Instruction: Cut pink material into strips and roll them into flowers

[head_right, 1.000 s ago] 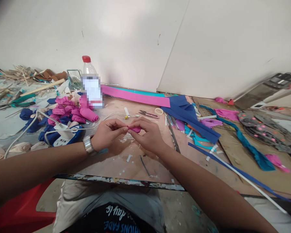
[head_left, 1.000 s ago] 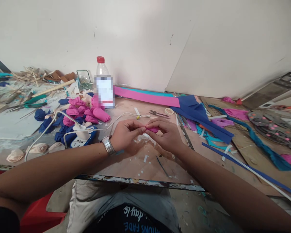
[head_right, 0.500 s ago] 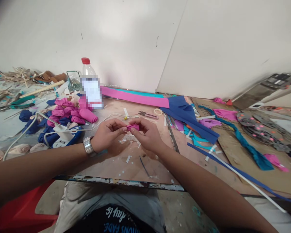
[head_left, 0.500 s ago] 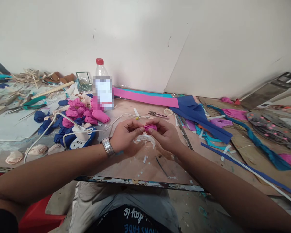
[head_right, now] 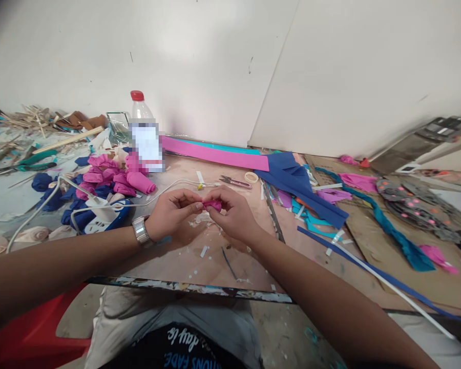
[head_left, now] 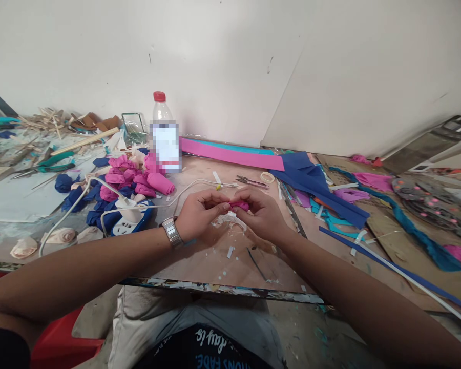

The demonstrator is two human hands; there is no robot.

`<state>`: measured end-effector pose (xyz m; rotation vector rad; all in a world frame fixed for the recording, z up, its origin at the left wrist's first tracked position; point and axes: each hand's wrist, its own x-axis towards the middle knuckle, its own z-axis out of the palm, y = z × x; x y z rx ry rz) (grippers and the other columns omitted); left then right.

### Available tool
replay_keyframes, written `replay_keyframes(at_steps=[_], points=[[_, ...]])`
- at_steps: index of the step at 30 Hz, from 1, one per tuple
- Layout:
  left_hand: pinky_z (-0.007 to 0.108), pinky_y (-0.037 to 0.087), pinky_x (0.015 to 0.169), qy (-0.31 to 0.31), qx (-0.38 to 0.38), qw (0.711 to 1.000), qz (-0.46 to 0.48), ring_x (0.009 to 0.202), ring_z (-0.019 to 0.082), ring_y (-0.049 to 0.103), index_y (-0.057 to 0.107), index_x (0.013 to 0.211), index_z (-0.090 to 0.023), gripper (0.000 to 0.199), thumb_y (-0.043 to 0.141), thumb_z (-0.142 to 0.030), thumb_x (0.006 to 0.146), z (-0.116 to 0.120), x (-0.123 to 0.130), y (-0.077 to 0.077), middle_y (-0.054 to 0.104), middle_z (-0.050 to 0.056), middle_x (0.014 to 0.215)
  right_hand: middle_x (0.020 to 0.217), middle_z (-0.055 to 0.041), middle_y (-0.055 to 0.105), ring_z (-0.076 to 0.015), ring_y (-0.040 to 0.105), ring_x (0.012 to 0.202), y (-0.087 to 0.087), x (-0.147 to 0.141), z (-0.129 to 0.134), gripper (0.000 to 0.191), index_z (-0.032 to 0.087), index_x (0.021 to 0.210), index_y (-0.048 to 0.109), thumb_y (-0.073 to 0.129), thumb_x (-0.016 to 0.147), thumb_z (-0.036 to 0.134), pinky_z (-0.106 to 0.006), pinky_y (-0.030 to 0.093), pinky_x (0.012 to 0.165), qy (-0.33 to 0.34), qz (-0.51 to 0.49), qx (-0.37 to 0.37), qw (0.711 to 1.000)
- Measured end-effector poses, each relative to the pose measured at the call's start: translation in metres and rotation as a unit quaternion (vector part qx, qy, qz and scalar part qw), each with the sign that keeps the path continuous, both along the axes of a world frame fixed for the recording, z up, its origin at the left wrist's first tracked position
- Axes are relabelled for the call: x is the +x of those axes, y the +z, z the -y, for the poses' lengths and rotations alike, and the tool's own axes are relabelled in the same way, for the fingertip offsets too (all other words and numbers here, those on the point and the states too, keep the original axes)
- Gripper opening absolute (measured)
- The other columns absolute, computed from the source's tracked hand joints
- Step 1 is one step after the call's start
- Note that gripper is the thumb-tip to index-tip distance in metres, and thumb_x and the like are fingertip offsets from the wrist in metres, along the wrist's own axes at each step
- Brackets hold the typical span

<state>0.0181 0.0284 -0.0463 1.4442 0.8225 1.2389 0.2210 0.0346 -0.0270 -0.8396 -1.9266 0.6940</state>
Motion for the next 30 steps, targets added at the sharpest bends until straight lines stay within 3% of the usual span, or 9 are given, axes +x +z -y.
replay_keyframes(at_steps=[8,12,17,23,27,30], points=[[0.037,0.063,0.081,0.011,0.02,0.999,-0.032,0.087,0.023,0.077,0.086,0.093,-0.02,0.018,0.085,-0.035,0.083,-0.0007,-0.0019,-0.0004,0.085,0.008,0.094,0.094,-0.0057,0.073,-0.0197,0.069,0.087,-0.0015,0.0015,-0.001,0.003,0.024,0.089,0.076,0.077,0.089,0.026,-0.033,0.055,0.071,-0.002,-0.01,-0.002,1.0],[0.038,0.063,0.09,0.006,0.026,0.999,-0.025,0.095,0.024,0.078,0.087,0.095,-0.02,0.017,0.086,-0.033,0.083,0.0,-0.0019,0.0003,0.085,0.009,0.101,0.095,-0.0056,0.071,-0.0194,0.07,0.088,-0.0004,0.0024,-0.0016,0.007,0.023,0.085,0.076,0.078,0.089,0.027,-0.035,0.057,0.078,0.009,-0.02,-0.015,1.0],[0.04,0.064,0.088,0.014,-0.009,1.0,-0.017,0.092,0.025,0.079,0.088,0.095,-0.021,0.02,0.088,-0.035,0.081,-0.0011,-0.0026,0.0021,0.086,0.008,0.099,0.102,-0.0065,0.071,-0.0225,0.069,0.097,-0.0009,0.0023,-0.0023,0.021,0.024,0.094,0.076,0.088,0.083,0.038,-0.039,0.058,0.086,0.028,-0.038,-0.033,0.998],[0.036,0.065,0.081,0.006,0.018,1.0,-0.024,0.088,0.024,0.079,0.087,0.097,-0.02,0.021,0.087,-0.036,0.082,0.0003,-0.0017,0.0008,0.085,0.008,0.097,0.098,-0.0056,0.07,-0.0198,0.069,0.089,-0.0013,0.0028,-0.0027,0.022,0.023,0.087,0.079,0.088,0.083,0.042,-0.035,0.057,0.08,0.016,-0.058,-0.077,0.995],[0.036,0.065,0.088,-0.011,0.049,0.999,-0.021,0.096,0.024,0.08,0.086,0.103,-0.02,0.022,0.084,-0.032,0.085,0.0017,-0.0006,0.0003,0.085,0.009,0.106,0.095,-0.0045,0.071,-0.0192,0.069,0.087,0.0028,0.0038,-0.0032,0.024,0.023,0.084,0.079,0.092,0.078,0.042,-0.035,0.057,0.078,0.024,-0.084,-0.126,0.988],[0.035,0.064,0.088,0.013,0.07,0.997,-0.035,0.094,0.023,0.08,0.087,0.098,-0.021,0.016,0.083,-0.031,0.086,0.0009,-0.0014,0.001,0.086,0.008,0.101,0.094,-0.0039,0.071,-0.0189,0.068,0.087,0.0022,0.003,-0.0022,0.024,0.023,0.084,0.078,0.093,0.078,0.041,-0.034,0.057,0.078,0.031,-0.097,-0.139,0.985]])
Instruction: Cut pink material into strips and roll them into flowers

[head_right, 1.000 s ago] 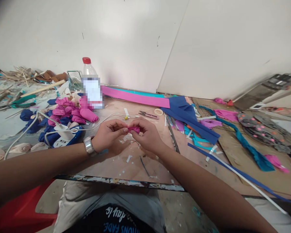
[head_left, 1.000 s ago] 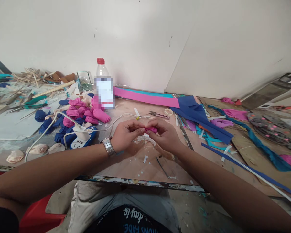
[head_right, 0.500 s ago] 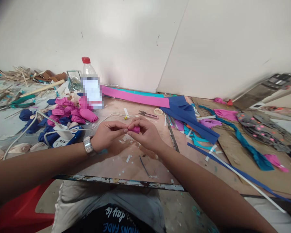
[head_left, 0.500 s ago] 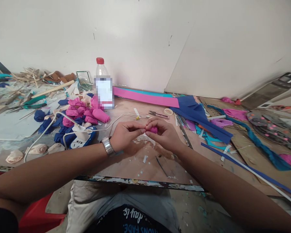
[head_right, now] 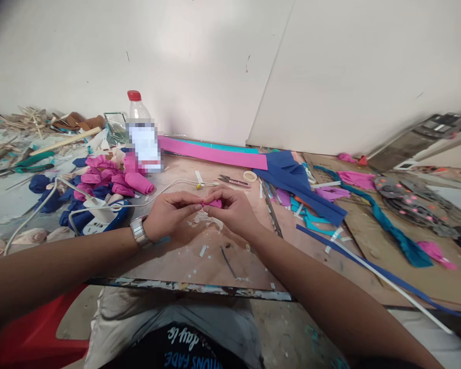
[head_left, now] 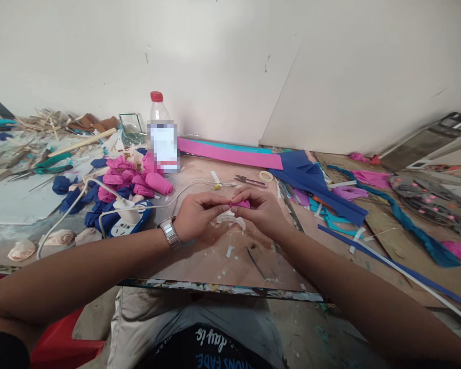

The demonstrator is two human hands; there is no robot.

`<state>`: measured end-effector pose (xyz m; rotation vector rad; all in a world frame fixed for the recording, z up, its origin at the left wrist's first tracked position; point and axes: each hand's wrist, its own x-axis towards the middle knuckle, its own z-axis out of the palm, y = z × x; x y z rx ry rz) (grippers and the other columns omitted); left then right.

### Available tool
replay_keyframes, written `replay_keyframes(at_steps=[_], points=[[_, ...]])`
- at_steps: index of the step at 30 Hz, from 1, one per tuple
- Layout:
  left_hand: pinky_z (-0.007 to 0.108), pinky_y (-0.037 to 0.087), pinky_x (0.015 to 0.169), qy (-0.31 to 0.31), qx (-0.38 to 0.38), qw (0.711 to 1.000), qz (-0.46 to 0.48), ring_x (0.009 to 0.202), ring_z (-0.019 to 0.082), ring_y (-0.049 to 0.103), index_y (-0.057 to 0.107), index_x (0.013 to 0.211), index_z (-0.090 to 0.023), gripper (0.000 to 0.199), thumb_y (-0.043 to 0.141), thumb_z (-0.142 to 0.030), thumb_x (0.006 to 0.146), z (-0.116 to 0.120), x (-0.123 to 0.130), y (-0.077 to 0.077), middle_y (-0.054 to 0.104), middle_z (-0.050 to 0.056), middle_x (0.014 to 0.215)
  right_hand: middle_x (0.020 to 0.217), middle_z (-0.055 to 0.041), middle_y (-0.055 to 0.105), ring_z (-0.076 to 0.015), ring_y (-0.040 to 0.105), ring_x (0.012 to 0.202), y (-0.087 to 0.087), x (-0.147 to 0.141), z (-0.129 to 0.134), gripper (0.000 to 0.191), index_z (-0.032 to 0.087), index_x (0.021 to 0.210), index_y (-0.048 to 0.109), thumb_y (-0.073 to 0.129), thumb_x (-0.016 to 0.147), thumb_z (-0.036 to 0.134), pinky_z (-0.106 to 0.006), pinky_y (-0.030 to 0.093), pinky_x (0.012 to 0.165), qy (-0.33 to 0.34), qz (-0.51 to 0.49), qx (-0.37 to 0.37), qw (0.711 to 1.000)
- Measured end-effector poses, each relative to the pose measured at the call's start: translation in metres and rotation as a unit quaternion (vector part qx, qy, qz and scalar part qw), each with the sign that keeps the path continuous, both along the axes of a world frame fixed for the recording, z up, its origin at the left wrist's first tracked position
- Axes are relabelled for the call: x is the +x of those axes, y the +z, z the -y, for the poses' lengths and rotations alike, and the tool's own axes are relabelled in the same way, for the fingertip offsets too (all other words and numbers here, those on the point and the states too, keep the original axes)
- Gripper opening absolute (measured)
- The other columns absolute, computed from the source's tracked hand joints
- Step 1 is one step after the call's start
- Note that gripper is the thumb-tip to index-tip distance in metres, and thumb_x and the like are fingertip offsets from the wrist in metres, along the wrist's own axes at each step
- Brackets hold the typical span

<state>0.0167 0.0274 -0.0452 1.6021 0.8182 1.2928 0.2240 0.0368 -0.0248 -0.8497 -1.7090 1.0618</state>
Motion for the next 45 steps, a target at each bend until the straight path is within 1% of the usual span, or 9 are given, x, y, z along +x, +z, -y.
replay_keyframes(at_steps=[3,7,9,11,14,21,29,34,45], points=[[0.034,0.063,0.086,0.016,-0.007,1.0,0.001,0.091,0.023,0.079,0.087,0.095,-0.021,0.015,0.084,-0.031,0.085,-0.0016,-0.0012,0.0005,0.086,0.007,0.098,0.098,-0.0039,0.071,-0.0189,0.067,0.089,-0.0044,-0.001,0.0017,0.024,0.024,0.095,0.076,0.089,0.082,0.039,-0.033,0.057,0.078,0.006,-0.011,0.014,1.0],[0.035,0.064,0.081,0.018,-0.06,0.998,0.014,0.089,0.024,0.079,0.087,0.096,-0.02,0.022,0.087,-0.036,0.081,-0.0024,-0.001,0.0,0.086,0.008,0.098,0.112,-0.0056,0.07,-0.0213,0.068,0.105,-0.0078,0.0,0.0018,0.034,0.028,0.116,0.072,0.087,0.086,0.032,-0.037,0.056,0.094,0.007,0.024,0.12,0.992],[0.035,0.064,0.081,0.014,-0.072,0.997,0.017,0.088,0.024,0.079,0.087,0.097,-0.019,0.025,0.087,-0.038,0.081,-0.0015,-0.0003,0.0005,0.086,0.009,0.098,0.115,-0.0066,0.07,-0.022,0.068,0.108,-0.0066,0.0011,0.0009,0.026,0.028,0.113,0.075,0.084,0.089,0.029,-0.039,0.055,0.098,0.006,0.056,0.168,0.984],[0.035,0.064,0.085,0.01,-0.068,0.997,0.018,0.092,0.024,0.079,0.088,0.098,-0.019,0.025,0.086,-0.038,0.082,0.0001,0.0003,0.0021,0.086,0.009,0.1,0.112,-0.0073,0.071,-0.0221,0.069,0.106,-0.0044,0.0021,0.0003,0.013,0.026,0.103,0.077,0.081,0.091,0.028,-0.04,0.056,0.097,0.007,0.074,0.186,0.98],[0.035,0.064,0.087,0.007,-0.063,0.998,0.013,0.096,0.024,0.079,0.088,0.099,-0.018,0.025,0.085,-0.037,0.083,0.0021,0.0003,0.0045,0.086,0.009,0.103,0.104,-0.0071,0.072,-0.0213,0.071,0.098,-0.0019,0.002,0.0008,0.006,0.024,0.093,0.078,0.081,0.092,0.03,-0.038,0.057,0.088,0.006,0.072,0.169,0.983],[0.028,0.059,0.068,0.001,-0.09,0.995,0.031,0.074,0.018,0.074,0.08,0.095,-0.014,0.032,0.09,-0.04,0.078,0.0012,0.0008,0.0002,0.083,0.008,0.085,0.092,-0.0048,0.074,-0.019,0.069,0.084,-0.0013,-0.0012,0.0041,0.007,0.023,0.091,0.077,0.082,0.09,0.028,-0.033,0.054,0.074,-0.031,0.065,0.144,0.987],[0.027,0.057,0.067,-0.01,-0.077,0.996,0.04,0.074,0.017,0.073,0.077,0.088,-0.015,0.031,0.089,-0.042,0.08,0.0021,0.0026,0.0017,0.08,0.007,0.081,0.096,-0.0056,0.079,-0.0201,0.074,0.089,-0.0018,0.0,0.0036,0.006,0.024,0.095,0.08,0.079,0.09,0.024,-0.035,0.057,0.08,-0.041,0.073,0.184,0.979],[0.026,0.056,0.066,-0.004,-0.096,0.994,0.057,0.071,0.015,0.071,0.073,0.092,-0.015,0.034,0.092,-0.04,0.077,0.0018,0.003,-0.0014,0.079,0.005,0.081,0.09,-0.0044,0.079,-0.0189,0.072,0.081,-0.0002,-0.0004,0.0059,0.004,0.024,0.091,0.08,0.081,0.089,0.028,-0.033,0.055,0.07,-0.062,0.062,0.154,0.984],[0.026,0.055,0.064,-0.006,-0.068,0.997,0.032,0.072,0.017,0.073,0.073,0.087,-0.016,0.03,0.087,-0.043,0.084,0.0031,0.0029,0.0026,0.08,0.006,0.082,0.088,-0.0032,0.077,-0.018,0.069,0.08,-0.0017,-0.0008,0.005,0.013,0.024,0.09,0.08,0.086,0.087,0.034,-0.032,0.054,0.072,-0.067,0.039,0.109,0.991]])
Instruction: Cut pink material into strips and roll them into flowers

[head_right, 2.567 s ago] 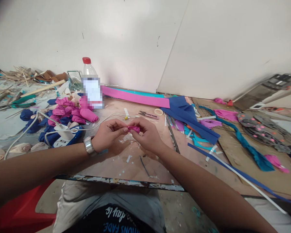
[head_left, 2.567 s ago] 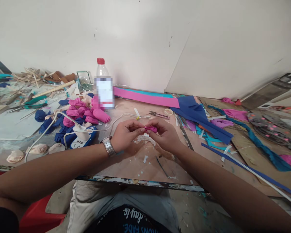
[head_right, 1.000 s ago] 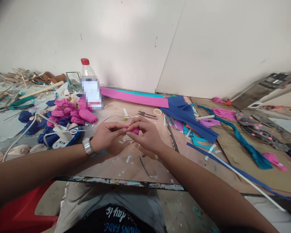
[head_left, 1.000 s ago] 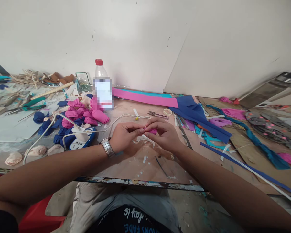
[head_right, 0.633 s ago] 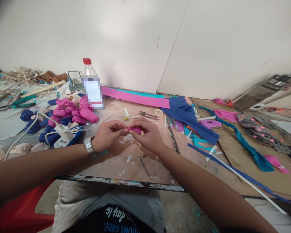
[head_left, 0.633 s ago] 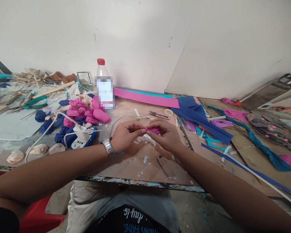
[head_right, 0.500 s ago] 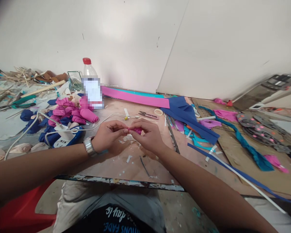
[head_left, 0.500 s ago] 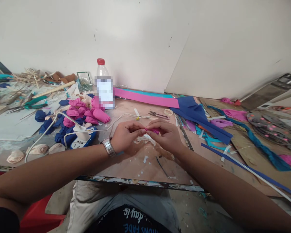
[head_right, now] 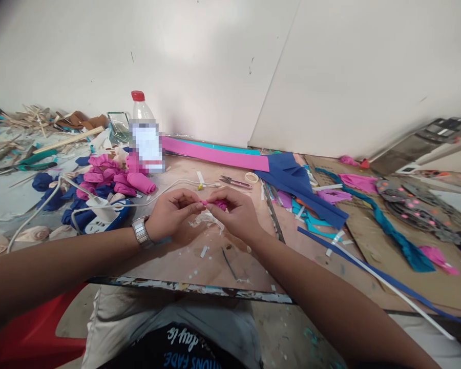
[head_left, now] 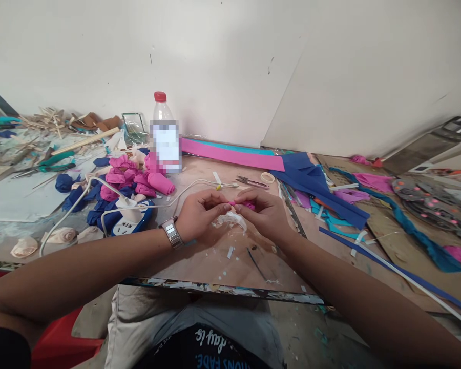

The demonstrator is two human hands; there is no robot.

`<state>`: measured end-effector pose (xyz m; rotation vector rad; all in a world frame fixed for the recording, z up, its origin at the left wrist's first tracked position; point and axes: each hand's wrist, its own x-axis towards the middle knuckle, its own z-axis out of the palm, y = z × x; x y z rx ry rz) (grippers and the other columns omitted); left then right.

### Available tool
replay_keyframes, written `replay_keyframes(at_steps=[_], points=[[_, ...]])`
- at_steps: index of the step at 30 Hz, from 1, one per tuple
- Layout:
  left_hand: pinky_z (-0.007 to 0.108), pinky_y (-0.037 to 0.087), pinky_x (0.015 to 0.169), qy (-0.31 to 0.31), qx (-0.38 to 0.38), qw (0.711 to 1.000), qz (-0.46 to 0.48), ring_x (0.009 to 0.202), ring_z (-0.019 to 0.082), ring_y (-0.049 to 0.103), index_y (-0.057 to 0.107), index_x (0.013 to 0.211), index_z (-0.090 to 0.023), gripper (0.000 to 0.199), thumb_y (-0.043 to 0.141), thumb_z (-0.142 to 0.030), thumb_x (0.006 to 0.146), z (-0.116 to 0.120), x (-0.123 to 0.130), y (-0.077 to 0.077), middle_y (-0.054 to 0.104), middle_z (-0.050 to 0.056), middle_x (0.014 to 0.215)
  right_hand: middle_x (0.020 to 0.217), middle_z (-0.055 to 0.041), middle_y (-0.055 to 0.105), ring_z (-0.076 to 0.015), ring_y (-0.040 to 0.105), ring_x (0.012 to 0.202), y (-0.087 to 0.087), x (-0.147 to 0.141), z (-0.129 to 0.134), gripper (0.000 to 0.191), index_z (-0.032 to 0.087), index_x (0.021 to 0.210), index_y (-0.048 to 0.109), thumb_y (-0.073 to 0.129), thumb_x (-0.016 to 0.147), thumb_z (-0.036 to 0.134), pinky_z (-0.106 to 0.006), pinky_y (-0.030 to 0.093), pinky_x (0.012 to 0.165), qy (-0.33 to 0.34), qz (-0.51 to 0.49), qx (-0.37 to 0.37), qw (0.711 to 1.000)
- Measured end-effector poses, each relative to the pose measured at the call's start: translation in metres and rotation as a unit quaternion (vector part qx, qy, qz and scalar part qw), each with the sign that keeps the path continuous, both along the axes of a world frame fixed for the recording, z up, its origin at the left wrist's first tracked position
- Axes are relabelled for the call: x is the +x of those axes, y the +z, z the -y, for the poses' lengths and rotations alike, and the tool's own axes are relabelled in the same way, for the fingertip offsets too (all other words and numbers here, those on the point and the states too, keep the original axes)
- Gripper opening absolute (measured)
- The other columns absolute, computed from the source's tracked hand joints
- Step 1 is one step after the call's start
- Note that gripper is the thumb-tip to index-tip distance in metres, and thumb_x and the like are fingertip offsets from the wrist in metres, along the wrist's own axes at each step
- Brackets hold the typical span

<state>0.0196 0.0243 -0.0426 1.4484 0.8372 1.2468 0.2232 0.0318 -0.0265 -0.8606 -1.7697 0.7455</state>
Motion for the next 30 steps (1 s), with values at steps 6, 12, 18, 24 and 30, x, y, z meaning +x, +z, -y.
replay_keyframes(at_steps=[6,12,18,24,30], points=[[0.031,0.062,0.08,-0.02,0.031,0.999,0.001,0.087,0.02,0.078,0.073,0.1,-0.018,0.029,0.084,-0.042,0.088,0.003,-0.001,0.0,0.082,0.008,0.096,0.087,-0.004,0.078,-0.0182,0.07,0.077,0.001,-0.003,0.0,0.026,0.022,0.091,0.079,0.088,0.083,0.045,-0.033,0.057,0.071,0.025,-0.036,-0.084,0.996],[0.034,0.063,0.081,-0.009,0.037,0.999,-0.02,0.086,0.022,0.078,0.08,0.092,-0.018,0.03,0.082,-0.047,0.09,0.006,0.0,0.006,0.083,0.01,0.092,0.092,-0.0027,0.072,-0.0137,0.067,0.069,-0.001,-0.006,0.002,0.034,0.021,0.102,0.074,0.086,0.086,0.049,-0.029,0.06,0.062,0.073,-0.085,-0.16,0.981],[0.031,0.062,0.076,0.002,-0.029,0.999,0.036,0.079,0.018,0.076,0.08,0.091,-0.014,0.039,0.09,-0.049,0.079,-0.002,-0.001,0.003,0.083,0.009,0.088,0.115,-0.0063,0.07,-0.019,0.07,0.1,-0.005,-0.005,0.001,0.041,0.025,0.114,0.071,0.091,0.081,0.037,-0.032,0.062,0.084,0.077,-0.063,-0.075,0.992],[0.032,0.062,0.077,-0.02,-0.053,0.997,0.059,0.079,0.018,0.076,0.08,0.095,-0.013,0.041,0.092,-0.048,0.077,-0.004,-0.001,0.002,0.083,0.009,0.088,0.104,-0.0072,0.075,-0.0211,0.072,0.096,-0.004,-0.003,-0.001,0.024,0.024,0.098,0.077,0.088,0.084,0.039,-0.035,0.062,0.084,0.053,-0.031,-0.046,0.997],[0.033,0.061,0.076,-0.024,-0.022,0.999,0.029,0.079,0.02,0.075,0.084,0.094,-0.017,0.035,0.089,-0.049,0.08,-0.004,-0.003,0.002,0.083,0.008,0.089,0.097,-0.0054,0.077,-0.0201,0.072,0.089,-0.004,-0.001,-0.001,0.031,0.023,0.098,0.076,0.092,0.078,0.04,-0.033,0.061,0.077,0.051,-0.048,-0.095,0.993]])
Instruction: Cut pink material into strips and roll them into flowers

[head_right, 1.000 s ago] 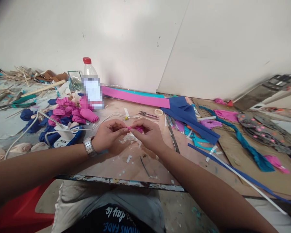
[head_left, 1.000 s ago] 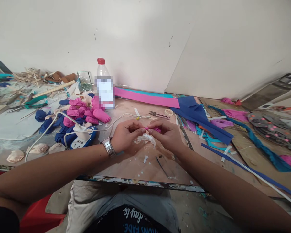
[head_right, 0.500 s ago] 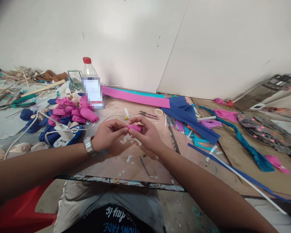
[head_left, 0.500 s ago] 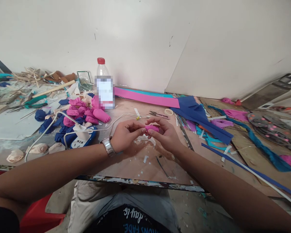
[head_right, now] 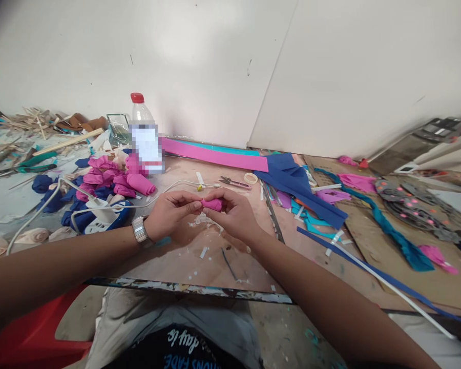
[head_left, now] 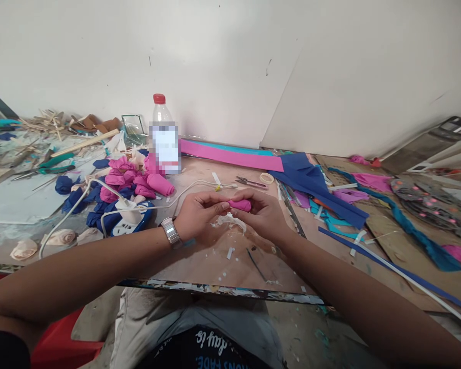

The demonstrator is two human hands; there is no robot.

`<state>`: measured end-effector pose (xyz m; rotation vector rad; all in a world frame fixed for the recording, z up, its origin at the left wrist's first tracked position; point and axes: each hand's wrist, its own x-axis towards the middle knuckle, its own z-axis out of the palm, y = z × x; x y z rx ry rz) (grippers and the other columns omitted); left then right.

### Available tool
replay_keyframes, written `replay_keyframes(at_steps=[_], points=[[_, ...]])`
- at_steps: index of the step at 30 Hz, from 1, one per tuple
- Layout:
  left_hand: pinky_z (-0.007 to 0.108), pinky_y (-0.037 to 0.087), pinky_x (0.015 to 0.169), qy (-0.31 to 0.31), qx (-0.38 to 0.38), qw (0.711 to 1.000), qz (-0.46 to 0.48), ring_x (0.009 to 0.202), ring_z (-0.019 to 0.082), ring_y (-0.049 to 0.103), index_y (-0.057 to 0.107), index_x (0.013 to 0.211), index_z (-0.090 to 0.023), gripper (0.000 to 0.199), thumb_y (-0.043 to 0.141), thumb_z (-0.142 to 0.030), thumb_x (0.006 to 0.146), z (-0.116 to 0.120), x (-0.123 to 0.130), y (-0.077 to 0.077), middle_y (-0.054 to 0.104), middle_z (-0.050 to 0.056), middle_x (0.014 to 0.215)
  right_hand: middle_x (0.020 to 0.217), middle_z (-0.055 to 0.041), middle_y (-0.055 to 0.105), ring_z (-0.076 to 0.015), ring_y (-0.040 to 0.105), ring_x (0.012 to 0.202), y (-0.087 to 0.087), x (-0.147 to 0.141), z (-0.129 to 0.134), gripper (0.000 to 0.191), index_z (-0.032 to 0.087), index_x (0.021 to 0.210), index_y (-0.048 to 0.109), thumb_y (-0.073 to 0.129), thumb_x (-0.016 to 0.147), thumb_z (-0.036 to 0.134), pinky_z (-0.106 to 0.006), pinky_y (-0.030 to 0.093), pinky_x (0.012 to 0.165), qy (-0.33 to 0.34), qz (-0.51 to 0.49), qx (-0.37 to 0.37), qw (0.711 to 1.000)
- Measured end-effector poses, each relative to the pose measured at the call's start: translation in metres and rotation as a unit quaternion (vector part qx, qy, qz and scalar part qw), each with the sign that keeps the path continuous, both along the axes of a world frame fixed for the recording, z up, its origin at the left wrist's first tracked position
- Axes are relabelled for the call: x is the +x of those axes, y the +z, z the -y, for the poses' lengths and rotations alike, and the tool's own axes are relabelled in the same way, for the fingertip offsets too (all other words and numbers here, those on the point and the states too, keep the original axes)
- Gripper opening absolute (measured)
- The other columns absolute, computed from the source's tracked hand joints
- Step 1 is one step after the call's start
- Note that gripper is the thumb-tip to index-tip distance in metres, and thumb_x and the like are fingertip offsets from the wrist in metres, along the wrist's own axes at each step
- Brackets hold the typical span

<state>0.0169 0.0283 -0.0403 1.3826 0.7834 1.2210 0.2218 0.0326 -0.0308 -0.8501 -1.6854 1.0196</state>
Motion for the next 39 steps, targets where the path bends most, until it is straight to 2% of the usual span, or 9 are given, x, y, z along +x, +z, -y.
replay_keyframes(at_steps=[9,15,19,23,26,30,33,36,39], points=[[0.04,0.064,0.089,-0.015,-0.012,1.0,0.014,0.092,0.024,0.078,0.085,0.098,-0.018,0.041,0.092,-0.05,0.074,-0.001,0.002,-0.003,0.085,0.01,0.099,0.091,-0.0049,0.078,-0.019,0.072,0.081,0.007,0.0,0.001,0.033,0.021,0.093,0.076,0.094,0.076,0.043,-0.031,0.061,0.073,-0.015,0.005,-0.03,0.999],[0.035,0.064,0.083,-0.016,-0.061,0.995,0.081,0.082,0.02,0.077,0.082,0.095,-0.016,0.041,0.094,-0.049,0.073,-0.002,0.003,-0.001,0.084,0.008,0.093,0.106,-0.0076,0.078,-0.022,0.074,0.097,0.017,-0.004,0.0,0.035,0.024,0.105,0.076,0.091,0.08,0.044,-0.035,0.063,0.085,0.008,0.004,0.015,1.0],[0.033,0.063,0.08,-0.032,-0.069,0.993,0.088,0.081,0.019,0.077,0.08,0.096,-0.015,0.043,0.094,-0.049,0.074,-0.004,0.003,0.0,0.082,0.009,0.089,0.098,-0.0064,0.077,-0.0207,0.073,0.086,0.028,-0.002,-0.006,0.035,0.023,0.104,0.076,0.091,0.08,0.043,-0.033,0.063,0.075,0.009,0.029,0.003,1.0],[0.034,0.063,0.082,-0.026,-0.09,0.989,0.112,0.083,0.019,0.077,0.074,0.114,-0.015,0.059,0.094,-0.052,0.073,-0.003,0.008,-0.008,0.08,0.009,0.093,0.097,-0.0061,0.078,-0.0212,0.074,0.083,0.048,0.0,-0.015,0.035,0.023,0.104,0.076,0.091,0.077,0.039,-0.033,0.062,0.071,-0.015,0.071,0.009,0.997],[0.032,0.06,0.08,-0.028,-0.051,0.998,0.031,0.084,0.018,0.073,0.074,0.1,-0.014,0.044,0.09,-0.049,0.078,0.001,0.012,-0.016,0.078,0.01,0.095,0.094,-0.0039,0.077,-0.0193,0.073,0.076,0.066,-0.011,-0.024,0.035,0.022,0.108,0.075,0.088,0.078,0.035,-0.033,0.061,0.069,-0.036,0.097,0.007,0.995],[0.032,0.057,0.077,-0.048,-0.02,0.991,-0.126,0.082,0.02,0.072,0.076,0.094,-0.016,0.022,0.077,-0.037,0.087,0.01,0.013,-0.017,0.079,0.009,0.094,0.088,-0.0009,0.075,-0.0187,0.07,0.077,0.084,-0.055,-0.044,0.032,0.022,0.109,0.075,0.084,0.079,0.027,-0.031,0.056,0.07,0.015,0.174,0.046,0.984],[0.031,0.056,0.074,-0.095,0.031,0.977,-0.186,0.08,0.02,0.072,0.077,0.092,-0.017,0.018,0.074,-0.034,0.088,0.013,0.01,-0.012,0.079,0.008,0.092,0.097,-0.0021,0.078,-0.0192,0.07,0.085,0.09,-0.107,-0.062,0.024,0.021,0.105,0.076,0.08,0.082,0.023,-0.03,0.052,0.074,0.077,0.292,0.121,0.946],[0.029,0.054,0.072,-0.093,0.081,0.966,-0.225,0.077,0.019,0.071,0.078,0.089,-0.016,0.015,0.074,-0.031,0.087,0.013,0.009,-0.008,0.079,0.008,0.089,0.094,-0.004,0.078,-0.019,0.068,0.083,0.093,-0.165,-0.078,0.015,0.018,0.101,0.075,0.075,0.089,0.026,-0.028,0.043,0.069,0.147,0.497,0.169,0.839],[0.029,0.052,0.073,-0.094,0.102,0.958,-0.252,0.078,0.019,0.069,0.078,0.088,-0.016,0.015,0.073,-0.031,0.088,0.013,0.009,-0.009,0.078,0.007,0.088,0.077,-0.0053,0.076,-0.0196,0.066,0.074,0.091,-0.218,-0.089,0.015,0.016,0.076,0.073,0.081,0.081,0.027,-0.028,0.038,0.063,0.208,0.556,0.16,0.789]])
